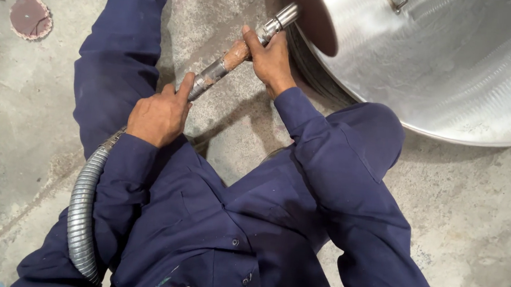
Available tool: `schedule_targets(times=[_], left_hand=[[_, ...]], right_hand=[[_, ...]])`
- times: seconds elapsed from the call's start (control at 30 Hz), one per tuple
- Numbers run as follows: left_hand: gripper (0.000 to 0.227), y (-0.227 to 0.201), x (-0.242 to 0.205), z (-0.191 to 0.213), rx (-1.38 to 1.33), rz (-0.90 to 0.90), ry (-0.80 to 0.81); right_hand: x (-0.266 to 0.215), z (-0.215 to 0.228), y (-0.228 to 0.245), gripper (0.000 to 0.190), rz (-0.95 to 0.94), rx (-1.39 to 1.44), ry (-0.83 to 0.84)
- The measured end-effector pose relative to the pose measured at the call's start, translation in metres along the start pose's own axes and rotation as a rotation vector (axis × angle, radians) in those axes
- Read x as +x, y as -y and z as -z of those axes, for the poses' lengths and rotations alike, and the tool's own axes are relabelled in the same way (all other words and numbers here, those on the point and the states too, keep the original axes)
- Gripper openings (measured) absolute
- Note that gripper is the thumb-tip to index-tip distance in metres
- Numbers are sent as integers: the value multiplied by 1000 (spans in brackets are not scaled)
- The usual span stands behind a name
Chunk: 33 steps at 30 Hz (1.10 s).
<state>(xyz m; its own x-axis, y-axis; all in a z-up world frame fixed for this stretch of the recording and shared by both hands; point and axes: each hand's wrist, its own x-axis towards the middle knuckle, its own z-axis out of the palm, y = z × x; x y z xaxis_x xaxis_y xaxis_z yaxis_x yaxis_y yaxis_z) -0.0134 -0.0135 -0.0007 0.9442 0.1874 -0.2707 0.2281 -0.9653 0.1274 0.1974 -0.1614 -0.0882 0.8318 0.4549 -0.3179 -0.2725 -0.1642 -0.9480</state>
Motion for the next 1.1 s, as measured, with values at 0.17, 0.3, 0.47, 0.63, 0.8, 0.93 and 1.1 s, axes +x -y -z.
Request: schedule_targets(times=[0.17,0.3,0.47,0.63,0.8,0.93,1.1], left_hand=[[61,-1,-1,2,-11,18,9],[61,-2,1,2,-6,16,7],[61,-2,2,-1,5,16,12],[64,-8,10,3,49,-16,-3],[61,-31,27,21,109,-66,-91],[62,-64,53,39,130,-135,-166],[59,-98,90,27,362,-193,-289]], right_hand=[[1,-1,2,47,-4,-22,-15],[2,-2,-3,48,0,-38,-46],[2,0,-1,48,-1,-27,-54],[3,7,11,45,-11,46,-59],[23,27,12,34,-35,67,-100],[59,60,6,29,-33,295,-74],[67,109,40,33,-36,285,-85]])
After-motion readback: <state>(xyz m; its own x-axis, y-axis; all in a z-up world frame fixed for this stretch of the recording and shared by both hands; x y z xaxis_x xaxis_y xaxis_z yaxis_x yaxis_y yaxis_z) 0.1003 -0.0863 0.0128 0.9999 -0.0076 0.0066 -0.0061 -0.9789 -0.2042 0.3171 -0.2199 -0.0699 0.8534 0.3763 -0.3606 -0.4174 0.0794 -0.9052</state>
